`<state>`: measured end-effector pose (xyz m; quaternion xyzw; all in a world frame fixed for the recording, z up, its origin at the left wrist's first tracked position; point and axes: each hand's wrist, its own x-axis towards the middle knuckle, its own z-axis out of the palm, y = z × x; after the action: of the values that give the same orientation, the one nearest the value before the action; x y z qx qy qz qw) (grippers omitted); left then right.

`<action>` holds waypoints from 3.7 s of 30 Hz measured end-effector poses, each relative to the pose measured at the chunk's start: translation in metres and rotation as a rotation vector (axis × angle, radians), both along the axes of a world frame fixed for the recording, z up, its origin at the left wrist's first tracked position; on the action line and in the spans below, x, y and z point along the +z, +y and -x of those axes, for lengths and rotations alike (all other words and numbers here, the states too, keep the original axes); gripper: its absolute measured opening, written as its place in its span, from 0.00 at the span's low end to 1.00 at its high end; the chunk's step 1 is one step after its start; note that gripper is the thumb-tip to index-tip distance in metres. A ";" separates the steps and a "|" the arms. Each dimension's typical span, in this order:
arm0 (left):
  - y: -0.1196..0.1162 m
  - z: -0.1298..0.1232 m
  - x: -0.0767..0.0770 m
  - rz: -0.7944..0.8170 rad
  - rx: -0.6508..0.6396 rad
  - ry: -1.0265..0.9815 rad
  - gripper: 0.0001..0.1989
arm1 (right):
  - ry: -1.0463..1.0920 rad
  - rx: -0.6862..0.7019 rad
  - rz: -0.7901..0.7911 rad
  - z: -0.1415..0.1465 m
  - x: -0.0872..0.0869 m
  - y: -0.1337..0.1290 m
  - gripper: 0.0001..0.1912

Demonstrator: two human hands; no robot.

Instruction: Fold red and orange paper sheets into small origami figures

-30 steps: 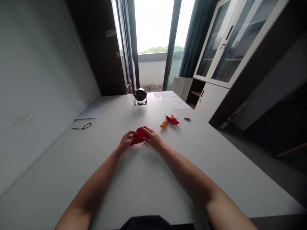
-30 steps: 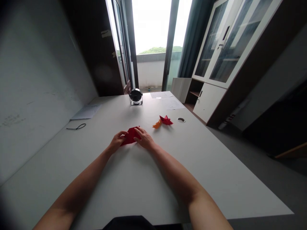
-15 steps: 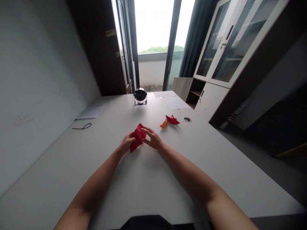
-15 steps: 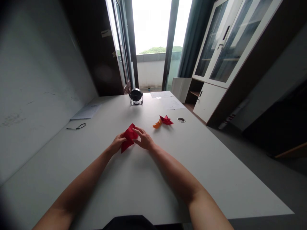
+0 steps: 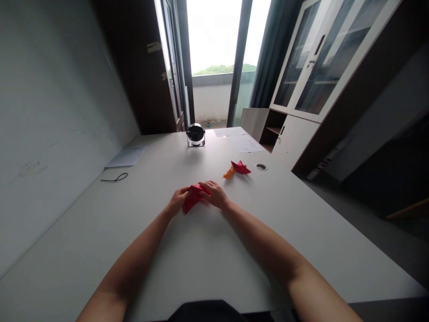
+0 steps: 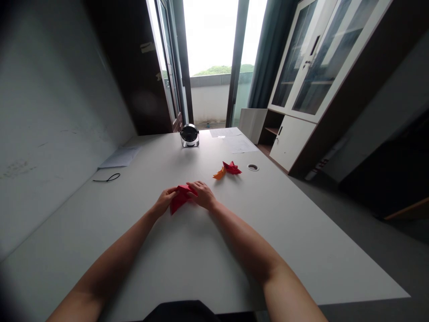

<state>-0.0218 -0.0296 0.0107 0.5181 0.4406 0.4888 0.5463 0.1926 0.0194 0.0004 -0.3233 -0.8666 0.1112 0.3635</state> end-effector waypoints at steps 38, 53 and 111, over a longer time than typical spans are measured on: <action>0.001 0.007 -0.009 -0.183 0.282 0.425 0.14 | 0.021 -0.136 0.351 0.003 -0.010 0.007 0.11; 0.005 0.010 -0.025 -0.415 -0.069 1.225 0.25 | -0.183 -0.331 0.248 -0.004 -0.008 0.009 0.11; 0.016 0.037 -0.024 -0.335 0.119 1.378 0.23 | -0.325 -0.110 0.022 0.001 -0.006 -0.002 0.14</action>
<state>-0.0587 -0.0133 -0.0130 0.7614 0.6323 0.1401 0.0291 0.1919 0.0171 -0.0055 -0.3878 -0.8937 0.0472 0.2207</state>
